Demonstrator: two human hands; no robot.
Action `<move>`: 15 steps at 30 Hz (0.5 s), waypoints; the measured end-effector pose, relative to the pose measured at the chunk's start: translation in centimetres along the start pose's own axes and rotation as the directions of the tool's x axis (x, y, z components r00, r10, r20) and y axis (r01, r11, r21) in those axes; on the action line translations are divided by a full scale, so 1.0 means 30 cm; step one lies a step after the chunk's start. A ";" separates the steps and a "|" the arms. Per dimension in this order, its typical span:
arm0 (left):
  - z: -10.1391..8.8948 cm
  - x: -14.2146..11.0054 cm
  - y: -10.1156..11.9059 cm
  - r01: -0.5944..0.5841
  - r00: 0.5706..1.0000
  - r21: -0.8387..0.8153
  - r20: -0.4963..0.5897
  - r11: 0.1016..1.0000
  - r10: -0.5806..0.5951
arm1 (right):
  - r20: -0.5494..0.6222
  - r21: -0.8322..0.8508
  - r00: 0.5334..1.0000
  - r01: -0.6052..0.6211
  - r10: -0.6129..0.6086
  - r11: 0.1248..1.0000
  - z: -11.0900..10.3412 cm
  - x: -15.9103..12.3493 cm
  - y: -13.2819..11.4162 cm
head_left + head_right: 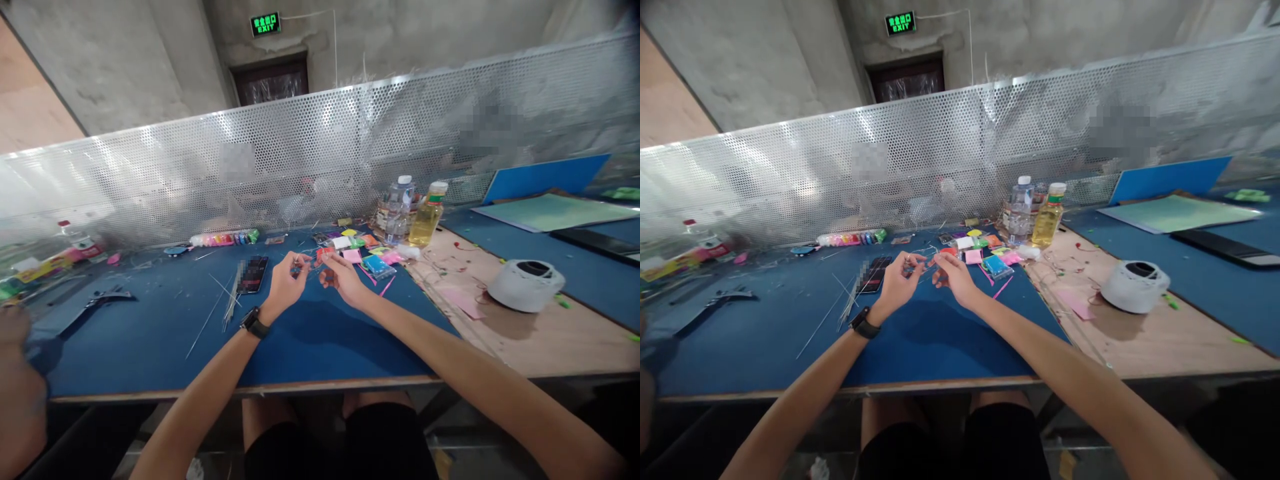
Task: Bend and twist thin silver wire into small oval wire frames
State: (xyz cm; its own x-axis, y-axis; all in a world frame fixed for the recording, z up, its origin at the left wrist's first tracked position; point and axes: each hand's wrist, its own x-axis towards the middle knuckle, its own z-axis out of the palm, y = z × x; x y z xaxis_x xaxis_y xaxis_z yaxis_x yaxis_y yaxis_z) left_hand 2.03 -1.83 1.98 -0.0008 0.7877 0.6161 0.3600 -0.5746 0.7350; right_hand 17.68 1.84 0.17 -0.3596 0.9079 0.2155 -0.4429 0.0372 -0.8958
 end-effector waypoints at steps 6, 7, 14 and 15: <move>-0.033 0.018 -0.029 0.021 1.000 -0.012 -0.005 1.000 -0.021 | 0.062 -0.054 0.997 -0.041 0.045 0.998 -0.003 0.003 0.004; -0.038 0.021 -0.034 0.029 1.000 -0.027 0.006 0.999 -0.029 | 0.090 -0.084 0.994 -0.046 0.054 0.995 -0.008 0.006 0.002; -0.078 0.046 -0.051 0.103 0.992 -0.173 0.092 0.979 -0.087 | 0.109 -0.581 0.991 0.131 -0.083 0.803 -0.089 0.027 -0.057; -0.083 0.050 -0.054 0.115 0.990 -0.184 0.108 0.976 -0.097 | 0.118 -0.647 0.984 0.180 -0.136 0.741 -0.099 0.027 -0.065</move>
State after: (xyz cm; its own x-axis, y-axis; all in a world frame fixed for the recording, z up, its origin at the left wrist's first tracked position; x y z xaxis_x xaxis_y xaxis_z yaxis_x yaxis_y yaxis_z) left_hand -0.90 -0.27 2.41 0.0648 0.8588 0.5083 0.1794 -0.5110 0.8406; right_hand 20.68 3.74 0.94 -0.3901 0.8388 0.3799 0.1384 0.4613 -0.8764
